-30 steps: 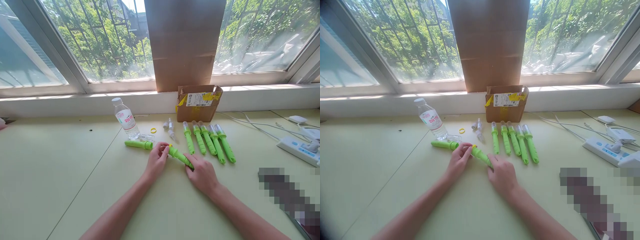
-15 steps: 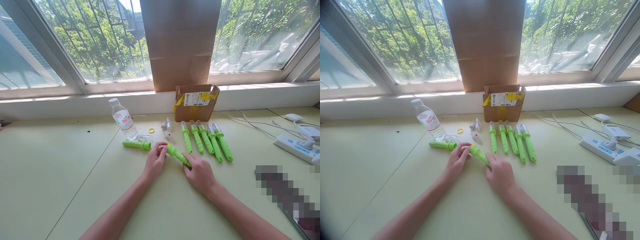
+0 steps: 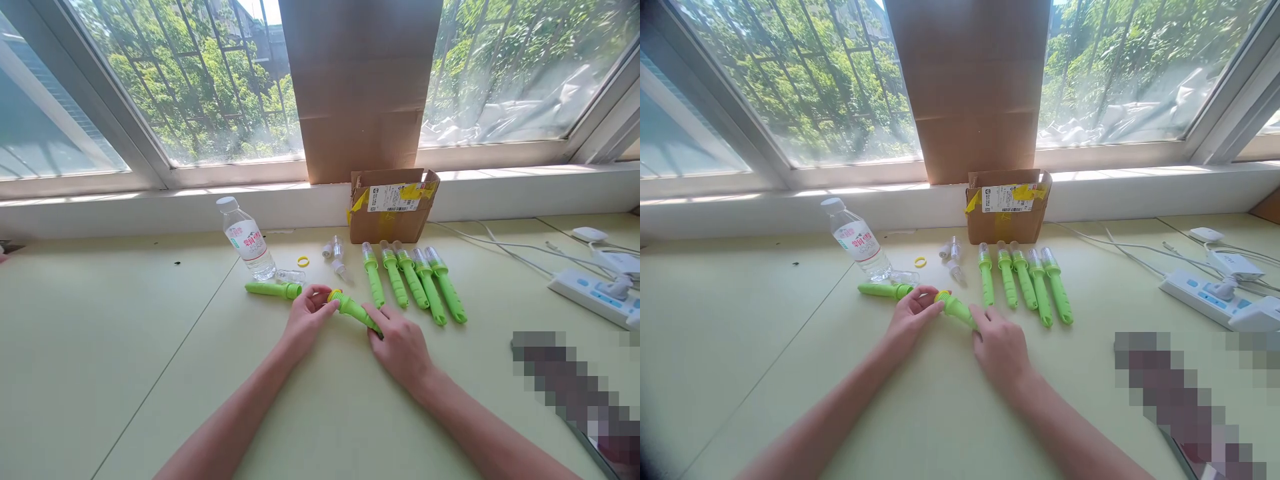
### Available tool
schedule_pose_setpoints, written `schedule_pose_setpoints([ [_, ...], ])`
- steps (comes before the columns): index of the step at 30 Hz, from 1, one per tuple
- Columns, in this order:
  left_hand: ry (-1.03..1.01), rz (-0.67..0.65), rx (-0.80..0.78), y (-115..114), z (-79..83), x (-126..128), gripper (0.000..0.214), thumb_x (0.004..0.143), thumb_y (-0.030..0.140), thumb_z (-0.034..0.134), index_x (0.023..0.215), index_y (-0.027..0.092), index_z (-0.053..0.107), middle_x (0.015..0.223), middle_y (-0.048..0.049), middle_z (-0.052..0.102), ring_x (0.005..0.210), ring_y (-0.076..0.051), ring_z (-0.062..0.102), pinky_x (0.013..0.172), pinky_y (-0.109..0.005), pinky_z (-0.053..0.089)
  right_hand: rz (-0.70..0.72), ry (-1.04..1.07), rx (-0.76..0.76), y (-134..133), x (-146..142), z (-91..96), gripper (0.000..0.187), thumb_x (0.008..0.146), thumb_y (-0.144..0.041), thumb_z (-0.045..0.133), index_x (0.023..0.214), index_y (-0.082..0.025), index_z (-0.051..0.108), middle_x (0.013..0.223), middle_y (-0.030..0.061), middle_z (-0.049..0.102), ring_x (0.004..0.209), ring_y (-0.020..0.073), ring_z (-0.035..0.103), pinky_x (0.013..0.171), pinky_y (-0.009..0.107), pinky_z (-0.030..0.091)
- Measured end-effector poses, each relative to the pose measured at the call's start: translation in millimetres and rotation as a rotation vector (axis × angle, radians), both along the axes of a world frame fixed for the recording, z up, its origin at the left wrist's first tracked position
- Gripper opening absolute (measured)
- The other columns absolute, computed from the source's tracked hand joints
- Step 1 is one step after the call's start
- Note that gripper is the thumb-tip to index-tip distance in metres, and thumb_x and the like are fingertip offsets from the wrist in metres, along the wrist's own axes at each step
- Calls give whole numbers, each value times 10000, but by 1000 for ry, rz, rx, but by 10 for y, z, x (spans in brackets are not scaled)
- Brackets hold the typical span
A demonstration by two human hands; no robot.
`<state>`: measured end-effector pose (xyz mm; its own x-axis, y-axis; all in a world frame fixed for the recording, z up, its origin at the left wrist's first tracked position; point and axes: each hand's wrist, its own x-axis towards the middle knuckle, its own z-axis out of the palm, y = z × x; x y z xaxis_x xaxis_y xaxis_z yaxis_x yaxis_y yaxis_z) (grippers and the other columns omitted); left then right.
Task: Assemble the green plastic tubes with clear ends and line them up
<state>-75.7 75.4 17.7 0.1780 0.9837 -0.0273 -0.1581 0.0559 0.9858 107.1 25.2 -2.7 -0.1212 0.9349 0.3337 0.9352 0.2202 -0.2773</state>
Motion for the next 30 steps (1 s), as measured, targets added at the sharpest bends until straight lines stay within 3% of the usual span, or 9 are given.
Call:
schedule_pose_setpoints([
  [15, -1, -12, -71, 4, 56, -35, 378, 596, 290, 805, 839, 184, 536, 994, -77, 711, 911, -204, 660, 889, -349, 465, -15, -89, 136, 16, 9, -19, 403, 787, -65, 519, 1105, -270, 657, 774, 8, 621, 592, 113, 511, 474, 263, 198],
  [30, 17, -82, -40, 15, 52, -77, 318, 649, 316, 778, 797, 176, 534, 1067, -86, 686, 899, -176, 641, 868, -321, 464, -3, -86, 106, 9, 2, 19, 400, 815, -68, 492, 1121, -267, 655, 781, 27, 615, 637, 127, 529, 500, 263, 226],
])
